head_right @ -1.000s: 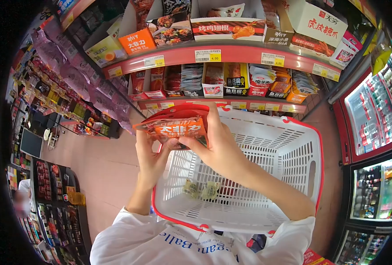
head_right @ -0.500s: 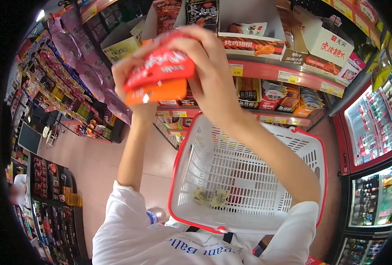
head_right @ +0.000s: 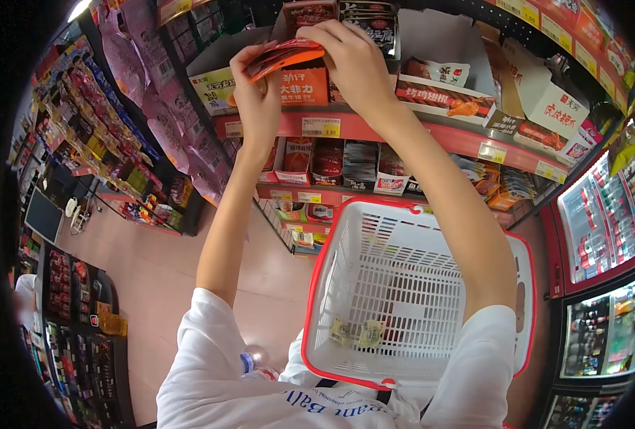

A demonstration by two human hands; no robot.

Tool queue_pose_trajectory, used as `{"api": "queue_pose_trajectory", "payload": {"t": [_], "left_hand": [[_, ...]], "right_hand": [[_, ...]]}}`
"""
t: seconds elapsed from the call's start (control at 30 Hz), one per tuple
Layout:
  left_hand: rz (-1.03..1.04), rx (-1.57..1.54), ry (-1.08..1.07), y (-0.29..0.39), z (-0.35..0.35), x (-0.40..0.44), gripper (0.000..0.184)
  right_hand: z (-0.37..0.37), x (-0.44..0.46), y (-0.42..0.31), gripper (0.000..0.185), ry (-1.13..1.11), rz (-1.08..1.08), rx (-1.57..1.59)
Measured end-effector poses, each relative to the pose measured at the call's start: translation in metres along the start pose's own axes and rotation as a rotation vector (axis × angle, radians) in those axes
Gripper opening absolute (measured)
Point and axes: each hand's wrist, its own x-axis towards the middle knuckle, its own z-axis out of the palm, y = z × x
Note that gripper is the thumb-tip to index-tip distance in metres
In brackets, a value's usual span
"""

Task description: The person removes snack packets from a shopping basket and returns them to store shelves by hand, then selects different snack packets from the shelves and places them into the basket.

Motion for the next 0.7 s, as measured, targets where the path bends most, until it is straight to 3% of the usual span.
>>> {"api": "queue_pose_trajectory", "payload": {"t": [0.03, 0.17, 0.23, 0.27, 0.33, 0.37, 0.43, 0.47, 0.53, 0.6, 0.63, 0.7], "left_hand": [[0.024, 0.062, -0.027, 0.006, -0.002, 0.001, 0.035], [0.063, -0.007, 0.077, 0.004, 0.008, 0.002, 0.037], [0.18, 0.01, 0.142, 0.005, 0.011, 0.002, 0.049], [0.179, 0.009, 0.143, 0.006, 0.01, 0.002, 0.049], [0.222, 0.322, 0.049, 0.009, 0.008, 0.001, 0.066], [0.313, 0.527, 0.054, 0.01, 0.007, 0.003, 0.076], [0.281, 0.508, -0.02, 0.014, 0.008, 0.005, 0.076], [0.251, 0.49, -0.093, 0.015, 0.009, 0.006, 0.077], [0.262, 0.533, -0.118, 0.01, 0.01, 0.01, 0.076], [0.271, 0.651, -0.139, 0.006, 0.012, 0.015, 0.079], [0.271, 0.652, -0.139, 0.004, 0.013, 0.016, 0.079], [0.263, 0.774, -0.1, 0.001, 0.017, 0.019, 0.065]], "right_hand": [[0.001, -0.001, 0.003, 0.037, 0.017, -0.005, -0.029], [0.007, -0.005, 0.008, 0.03, -0.134, 0.198, -0.127], [0.013, -0.004, 0.004, 0.033, 0.099, 0.159, -0.144], [0.012, -0.002, 0.002, 0.033, 0.097, 0.158, -0.144], [0.008, 0.003, 0.001, 0.046, -0.146, 0.553, 0.099], [0.011, 0.002, 0.003, 0.046, -0.147, 0.555, 0.099], [0.018, 0.003, 0.006, 0.045, -0.09, 0.344, -0.234], [0.019, 0.001, 0.005, 0.045, -0.091, 0.345, -0.234], [0.019, -0.002, -0.004, 0.046, 0.029, 0.147, -0.385], [0.01, 0.0, -0.012, 0.045, -0.017, 0.218, -0.306], [0.005, 0.001, -0.015, 0.056, -0.04, 0.254, -0.233], [0.001, -0.003, -0.015, 0.066, -0.06, 0.291, -0.161]]}}
